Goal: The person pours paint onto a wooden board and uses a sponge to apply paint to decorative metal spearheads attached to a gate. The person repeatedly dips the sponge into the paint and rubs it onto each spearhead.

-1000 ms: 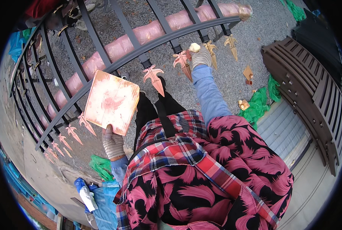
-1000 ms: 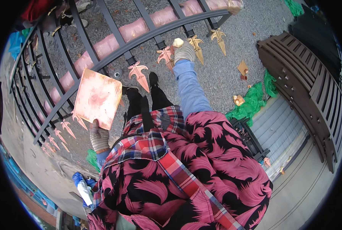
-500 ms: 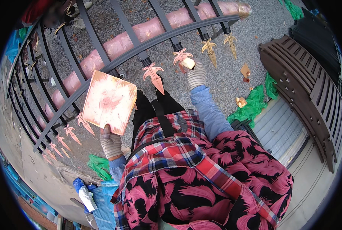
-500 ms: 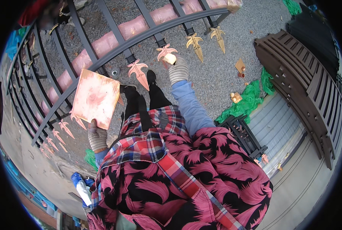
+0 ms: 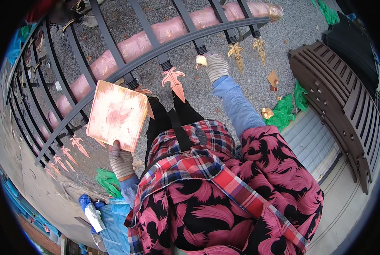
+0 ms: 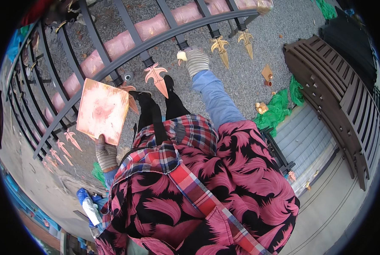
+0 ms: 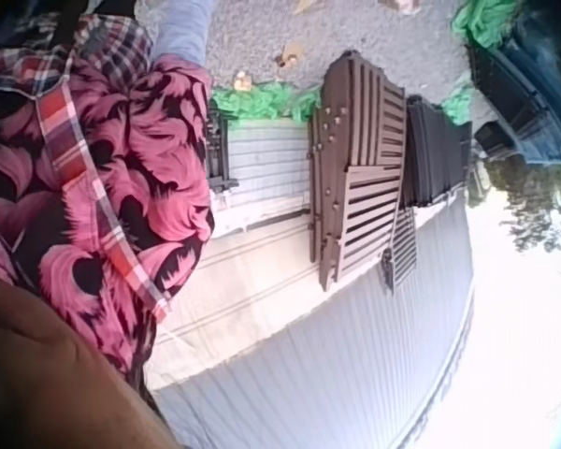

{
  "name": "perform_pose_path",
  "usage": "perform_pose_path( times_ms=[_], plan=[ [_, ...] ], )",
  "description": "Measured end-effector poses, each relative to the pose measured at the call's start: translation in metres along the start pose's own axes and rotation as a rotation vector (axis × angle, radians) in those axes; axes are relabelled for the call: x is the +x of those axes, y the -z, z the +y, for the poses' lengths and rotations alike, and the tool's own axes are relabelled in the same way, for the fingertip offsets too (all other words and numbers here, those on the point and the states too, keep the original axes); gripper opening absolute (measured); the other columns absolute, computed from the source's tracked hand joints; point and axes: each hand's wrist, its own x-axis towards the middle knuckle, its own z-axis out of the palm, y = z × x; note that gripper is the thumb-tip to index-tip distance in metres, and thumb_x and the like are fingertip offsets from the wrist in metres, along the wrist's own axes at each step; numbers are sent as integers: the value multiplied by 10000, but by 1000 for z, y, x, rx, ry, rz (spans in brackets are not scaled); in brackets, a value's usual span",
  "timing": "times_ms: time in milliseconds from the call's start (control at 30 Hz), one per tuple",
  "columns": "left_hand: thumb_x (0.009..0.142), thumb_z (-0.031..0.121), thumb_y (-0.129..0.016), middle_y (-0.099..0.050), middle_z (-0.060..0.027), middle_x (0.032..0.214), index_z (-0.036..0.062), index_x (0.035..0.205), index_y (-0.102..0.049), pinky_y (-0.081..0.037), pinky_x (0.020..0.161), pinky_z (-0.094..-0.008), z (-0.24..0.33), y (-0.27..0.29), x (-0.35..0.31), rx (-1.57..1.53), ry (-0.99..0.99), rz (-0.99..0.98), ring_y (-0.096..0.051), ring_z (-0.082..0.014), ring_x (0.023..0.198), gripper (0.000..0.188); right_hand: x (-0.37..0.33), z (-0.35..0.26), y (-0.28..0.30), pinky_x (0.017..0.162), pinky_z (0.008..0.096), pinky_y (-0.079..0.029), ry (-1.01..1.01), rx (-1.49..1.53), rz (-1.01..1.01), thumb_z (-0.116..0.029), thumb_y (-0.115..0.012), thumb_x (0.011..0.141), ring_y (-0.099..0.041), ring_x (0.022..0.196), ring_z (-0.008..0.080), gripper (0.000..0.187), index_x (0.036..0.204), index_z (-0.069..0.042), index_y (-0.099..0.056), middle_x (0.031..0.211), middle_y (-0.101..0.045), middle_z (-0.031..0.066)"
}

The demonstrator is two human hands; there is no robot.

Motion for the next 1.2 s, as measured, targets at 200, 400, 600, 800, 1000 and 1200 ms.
perform_pose_path(
  times_ms=[200, 400, 600, 800, 1000, 1200],
  plan=[
    [758, 64, -601, -474, -99, 1191, 12, 1204, -403, -370, 941, -367, -4, 9, 0, -41, -12, 3, -456, -225, 1092, 491, 8, 12, -10, 646, 365, -482, 52, -8, -8, -148, -675, 637, -590, 803, 259, 256, 881, -103, -616, 897, -591, 116],
    [758, 59, -600, -480, -93, 1186, 13, 1209, -400, -367, 945, -356, -4, -9, 0, -11, -11, -34, -459, -219, 1088, 495, -3, -9, -29, 681, 375, -469, 260, -148, -31, -138, -662, 640, -574, 845, 278, 288, 914, -92, -585, 852, -579, 138],
    [752, 52, -606, -481, -99, 1183, 2, 1201, -403, -363, 949, -348, -5, -4, -1, -18, -10, -17, -461, -221, 1086, 495, -25, 46, -11, 667, 366, -460, -341, 372, 198, -225, -724, 632, -596, 776, 282, 360, 912, -33, -606, 873, -615, 144],
    [750, 47, -607, -485, -109, 1172, -12, 1187, -409, -367, 944, -342, -5, -24, 5, 17, 21, -53, -467, -219, 1075, 484, -8, 7, -5, 686, 330, -478, -521, 592, 261, -167, -712, 667, -610, 776, 215, 337, 933, -4, -584, 828, -621, 121],
    [755, 45, -600, -494, -102, 1161, -4, 1178, -419, -381, 927, -347, -6, -25, 0, 14, -2, -50, -480, -217, 1057, 463, 27, 61, -33, 676, 361, -478, -713, 1324, 271, -200, -688, 681, -601, 782, 301, 316, 920, -18, -590, 856, -620, 158],
    [740, 59, -619, -475, -103, 1186, 14, 1216, -391, -373, 937, -356, -7, -24, 5, 23, 1, -59, -458, -226, 1085, 530, 6, 36, -20, 692, 370, -472, -638, 501, 250, -276, -711, 654, -608, 790, 292, 388, 940, -39, -600, 864, -629, 145]
  ],
)
